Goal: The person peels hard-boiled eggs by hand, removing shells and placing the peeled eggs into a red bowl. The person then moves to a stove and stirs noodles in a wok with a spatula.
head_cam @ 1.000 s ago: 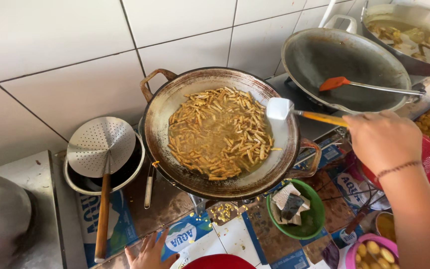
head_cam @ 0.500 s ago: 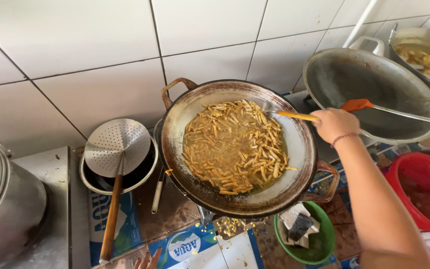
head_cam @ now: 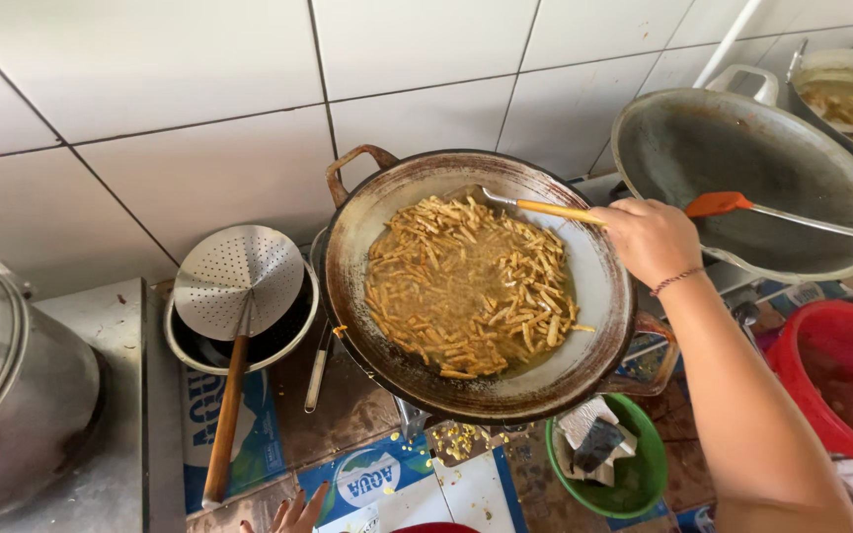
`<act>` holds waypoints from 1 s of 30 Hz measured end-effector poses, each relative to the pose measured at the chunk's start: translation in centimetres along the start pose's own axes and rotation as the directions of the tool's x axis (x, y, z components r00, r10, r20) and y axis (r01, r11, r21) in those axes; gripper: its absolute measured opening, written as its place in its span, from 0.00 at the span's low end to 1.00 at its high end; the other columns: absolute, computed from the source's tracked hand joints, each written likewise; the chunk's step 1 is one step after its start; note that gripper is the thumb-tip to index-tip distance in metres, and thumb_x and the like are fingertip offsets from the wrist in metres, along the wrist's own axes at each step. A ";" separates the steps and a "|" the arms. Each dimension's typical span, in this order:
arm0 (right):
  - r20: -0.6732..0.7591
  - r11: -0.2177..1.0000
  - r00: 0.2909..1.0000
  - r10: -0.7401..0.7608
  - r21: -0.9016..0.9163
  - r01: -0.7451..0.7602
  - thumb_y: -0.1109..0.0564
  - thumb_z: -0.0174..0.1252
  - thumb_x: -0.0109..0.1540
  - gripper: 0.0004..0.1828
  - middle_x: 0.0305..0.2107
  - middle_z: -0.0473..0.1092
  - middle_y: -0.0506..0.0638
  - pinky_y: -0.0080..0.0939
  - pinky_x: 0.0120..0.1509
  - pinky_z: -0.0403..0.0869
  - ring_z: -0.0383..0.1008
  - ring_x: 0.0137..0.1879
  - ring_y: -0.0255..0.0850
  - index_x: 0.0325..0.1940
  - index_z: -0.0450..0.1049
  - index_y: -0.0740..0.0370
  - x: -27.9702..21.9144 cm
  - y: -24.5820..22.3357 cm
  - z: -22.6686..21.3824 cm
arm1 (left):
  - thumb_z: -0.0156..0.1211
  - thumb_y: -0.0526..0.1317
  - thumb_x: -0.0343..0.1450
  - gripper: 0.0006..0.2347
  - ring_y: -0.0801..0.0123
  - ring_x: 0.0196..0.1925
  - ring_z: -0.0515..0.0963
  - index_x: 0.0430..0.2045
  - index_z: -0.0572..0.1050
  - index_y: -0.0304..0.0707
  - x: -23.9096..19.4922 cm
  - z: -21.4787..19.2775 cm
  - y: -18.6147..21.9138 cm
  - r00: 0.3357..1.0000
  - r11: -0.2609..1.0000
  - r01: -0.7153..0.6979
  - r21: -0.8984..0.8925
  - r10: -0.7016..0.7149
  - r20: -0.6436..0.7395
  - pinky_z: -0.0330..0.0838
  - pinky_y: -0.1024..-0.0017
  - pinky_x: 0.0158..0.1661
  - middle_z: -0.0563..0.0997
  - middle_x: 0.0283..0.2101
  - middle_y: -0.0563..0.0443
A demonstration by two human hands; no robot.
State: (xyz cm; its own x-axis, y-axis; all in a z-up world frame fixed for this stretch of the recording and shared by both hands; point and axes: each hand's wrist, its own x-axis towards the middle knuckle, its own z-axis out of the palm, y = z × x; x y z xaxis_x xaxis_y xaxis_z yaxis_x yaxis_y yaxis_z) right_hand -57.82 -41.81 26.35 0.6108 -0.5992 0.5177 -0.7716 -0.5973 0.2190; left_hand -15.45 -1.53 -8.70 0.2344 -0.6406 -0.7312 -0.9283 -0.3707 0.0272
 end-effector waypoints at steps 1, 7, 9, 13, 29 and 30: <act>-0.003 0.998 1.000 -0.018 -0.059 0.017 0.57 0.63 0.64 0.09 0.39 0.78 0.42 0.45 0.44 0.76 0.78 0.42 0.43 0.47 0.83 0.46 -0.3 -0.1 -0.8 | 0.43 0.78 0.66 0.39 0.47 0.79 0.50 0.73 0.45 0.79 -0.1 -0.3 0.2 1.000 1.000 0.004 -0.004 -0.004 0.017 0.26 0.18 0.64 0.53 0.77 0.50; -0.039 0.998 0.998 0.055 -0.036 -0.057 0.58 0.63 0.61 0.13 0.40 0.78 0.41 0.45 0.42 0.76 0.78 0.42 0.43 0.48 0.83 0.45 -2.9 0.3 -5.7 | 0.47 0.80 0.62 0.45 0.51 0.82 0.42 0.74 0.43 0.76 -0.7 -2.3 1.4 0.997 1.000 0.014 0.025 -0.016 0.082 0.18 0.19 0.64 0.47 0.79 0.47; -0.037 0.997 0.996 0.082 -0.006 -0.082 0.57 0.63 0.61 0.13 0.39 0.78 0.41 0.44 0.41 0.76 0.78 0.42 0.43 0.48 0.83 0.45 -3.6 -0.1 -6.2 | 0.48 0.80 0.63 0.45 0.49 0.82 0.39 0.75 0.42 0.74 -0.9 -3.0 1.6 0.994 1.000 -0.006 0.018 0.004 0.113 0.16 0.19 0.63 0.43 0.79 0.46; 0.023 0.992 0.994 0.106 -0.069 -0.104 0.57 0.61 0.63 0.11 0.37 0.78 0.39 0.44 0.38 0.76 0.78 0.39 0.42 0.45 0.83 0.40 -4.4 -2.5 -5.0 | 0.47 0.79 0.63 0.45 0.49 0.81 0.42 0.75 0.42 0.74 -1.8 -4.0 2.2 0.994 0.998 -0.065 -0.026 0.067 0.085 0.19 0.20 0.64 0.44 0.80 0.48; 0.518 0.586 0.662 0.541 0.332 -0.739 0.50 0.56 0.68 0.15 0.32 0.79 0.49 0.38 0.42 0.75 0.79 0.36 0.38 0.58 0.78 0.50 -12.3 -4.7 -14.3 | 0.56 0.69 0.65 0.39 0.63 0.78 0.56 0.72 0.48 0.72 -7.1 -9.8 -0.9 0.964 0.980 -0.180 0.085 0.193 -0.184 0.34 0.25 0.68 0.56 0.75 0.56; 0.535 0.525 0.708 0.461 0.479 -0.704 0.50 0.58 0.65 0.17 0.35 0.79 0.46 0.35 0.44 0.75 0.79 0.40 0.32 0.58 0.76 0.51 -12.6 -5.7 -14.6 | 0.57 0.69 0.65 0.39 0.62 0.77 0.55 0.71 0.49 0.72 -7.1 -9.9 -1.9 0.959 0.977 -0.196 0.084 0.209 -0.191 0.33 0.25 0.67 0.56 0.75 0.55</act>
State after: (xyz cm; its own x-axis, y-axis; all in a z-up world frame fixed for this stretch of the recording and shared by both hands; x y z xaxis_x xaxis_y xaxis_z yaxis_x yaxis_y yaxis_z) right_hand -63.72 -23.02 30.64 0.1716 -0.9848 0.0250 -0.7495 -0.1470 -0.6455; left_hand -12.54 -2.96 3.24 0.0860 -0.8202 -0.5655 -0.9772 -0.1801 0.1126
